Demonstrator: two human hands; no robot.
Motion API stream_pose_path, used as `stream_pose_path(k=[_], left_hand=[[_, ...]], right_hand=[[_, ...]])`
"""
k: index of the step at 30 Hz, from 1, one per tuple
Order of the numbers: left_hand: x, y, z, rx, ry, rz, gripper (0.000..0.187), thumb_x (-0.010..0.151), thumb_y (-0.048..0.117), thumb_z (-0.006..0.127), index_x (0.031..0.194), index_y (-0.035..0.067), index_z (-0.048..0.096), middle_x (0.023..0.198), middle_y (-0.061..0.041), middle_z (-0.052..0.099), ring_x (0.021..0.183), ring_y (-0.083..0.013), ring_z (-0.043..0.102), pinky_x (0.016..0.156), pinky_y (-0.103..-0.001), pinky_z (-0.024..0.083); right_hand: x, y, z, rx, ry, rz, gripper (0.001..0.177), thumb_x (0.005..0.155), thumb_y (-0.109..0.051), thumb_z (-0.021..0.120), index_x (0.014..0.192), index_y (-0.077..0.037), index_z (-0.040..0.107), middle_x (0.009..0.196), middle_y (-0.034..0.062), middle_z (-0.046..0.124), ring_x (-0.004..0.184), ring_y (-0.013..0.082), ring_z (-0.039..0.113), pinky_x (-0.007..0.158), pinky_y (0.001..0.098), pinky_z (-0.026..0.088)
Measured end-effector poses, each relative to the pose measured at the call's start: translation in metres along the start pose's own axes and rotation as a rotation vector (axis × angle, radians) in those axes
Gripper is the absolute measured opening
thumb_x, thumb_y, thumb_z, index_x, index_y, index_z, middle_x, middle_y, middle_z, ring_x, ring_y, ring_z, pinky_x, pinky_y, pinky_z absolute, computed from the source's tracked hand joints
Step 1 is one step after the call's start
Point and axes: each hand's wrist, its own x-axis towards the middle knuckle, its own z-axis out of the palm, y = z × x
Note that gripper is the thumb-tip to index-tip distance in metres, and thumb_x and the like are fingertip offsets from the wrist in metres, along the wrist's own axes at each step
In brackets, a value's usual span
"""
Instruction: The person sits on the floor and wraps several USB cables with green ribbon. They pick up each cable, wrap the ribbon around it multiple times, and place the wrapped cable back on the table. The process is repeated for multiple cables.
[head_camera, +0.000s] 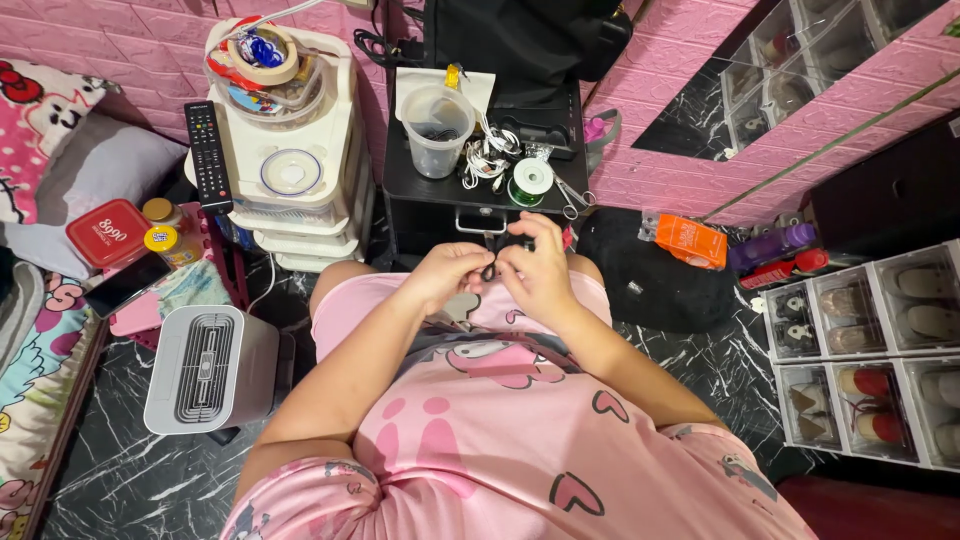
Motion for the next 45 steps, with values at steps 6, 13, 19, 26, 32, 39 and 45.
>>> stream_pose_path(k=[6, 13, 19, 26, 32, 39, 45], left_hand=[[-0.01, 0.003, 0.021, 0.084, 0.179, 0.234, 0.023, 0.097, 0.02, 0.067, 0.114, 0.004, 0.071, 0.081, -0.001, 0.069, 0.07, -0.0105, 0.063, 0.065, -0.027, 0.054], [-0.029, 0.003, 0.025, 0.962, 0.401, 0.903, 0.02, 0.086, 0.021, 0.081, 0.099, 0.009, 0.072, 0.087, -0.001, 0.073, 0.081, -0.0139, 0.067, 0.071, -0.028, 0.054], [0.012, -0.009, -0.01, 0.005, 0.054, -0.046, 0.02, 0.095, 0.027, 0.075, 0.092, 0.007, 0.074, 0.074, 0.001, 0.065, 0.068, -0.0117, 0.062, 0.065, -0.028, 0.051], [0.053, -0.006, -0.031, -0.09, 0.133, 0.078, 0.027, 0.098, 0.028, 0.066, 0.116, 0.008, 0.069, 0.103, 0.001, 0.071, 0.092, -0.0097, 0.066, 0.083, -0.029, 0.055], [0.089, 0.017, -0.038, 0.002, 0.231, 0.211, 0.036, 0.098, 0.024, 0.064, 0.131, 0.009, 0.065, 0.121, 0.0, 0.069, 0.105, -0.0115, 0.065, 0.085, -0.028, 0.053], [0.096, 0.038, -0.036, 0.18, 0.303, 0.312, 0.034, 0.098, 0.022, 0.066, 0.13, 0.009, 0.067, 0.116, -0.001, 0.069, 0.104, -0.0099, 0.063, 0.085, -0.026, 0.052], [0.046, 0.073, -0.02, 1.079, 0.772, 0.98, 0.024, 0.09, 0.017, 0.078, 0.113, 0.014, 0.071, 0.115, -0.006, 0.07, 0.097, -0.021, 0.066, 0.085, -0.032, 0.056]], right_hand=[[-0.005, 0.015, 0.004, 0.061, -0.015, 0.076, 0.009, 0.083, -0.009, 0.077, 0.09, -0.01, 0.071, 0.128, 0.0115, 0.054, 0.127, 0.0364, 0.053, 0.107, 0.0438, 0.043], [-0.018, 0.037, 0.029, 0.76, -0.105, 0.713, 0.002, 0.087, -0.009, 0.072, 0.088, -0.007, 0.071, 0.131, 0.0109, 0.053, 0.107, 0.0286, 0.054, 0.093, 0.0384, 0.044], [0.001, 0.016, 0.011, -0.039, -0.061, -0.002, 0.01, 0.082, -0.011, 0.076, 0.089, -0.009, 0.069, 0.128, 0.0135, 0.056, 0.128, 0.0394, 0.05, 0.11, 0.0488, 0.04], [0.058, 0.077, 0.024, 0.061, -0.012, 0.286, 0.009, 0.088, -0.016, 0.077, 0.092, -0.009, 0.073, 0.131, 0.0151, 0.058, 0.125, 0.0374, 0.052, 0.107, 0.0456, 0.043], [0.116, 0.155, 0.067, -0.005, 0.028, 0.351, 0.01, 0.084, -0.018, 0.08, 0.091, -0.012, 0.077, 0.133, 0.0151, 0.059, 0.125, 0.0385, 0.05, 0.106, 0.0448, 0.042], [0.132, 0.166, 0.091, -0.209, 0.056, 0.251, 0.013, 0.078, -0.016, 0.083, 0.088, -0.013, 0.075, 0.132, 0.0143, 0.06, 0.133, 0.041, 0.047, 0.106, 0.0497, 0.039], [0.14, 0.157, 0.083, -0.074, 0.079, 0.305, 0.017, 0.08, -0.015, 0.082, 0.095, -0.013, 0.074, 0.134, 0.0142, 0.058, 0.13, 0.039, 0.049, 0.107, 0.0473, 0.041]])
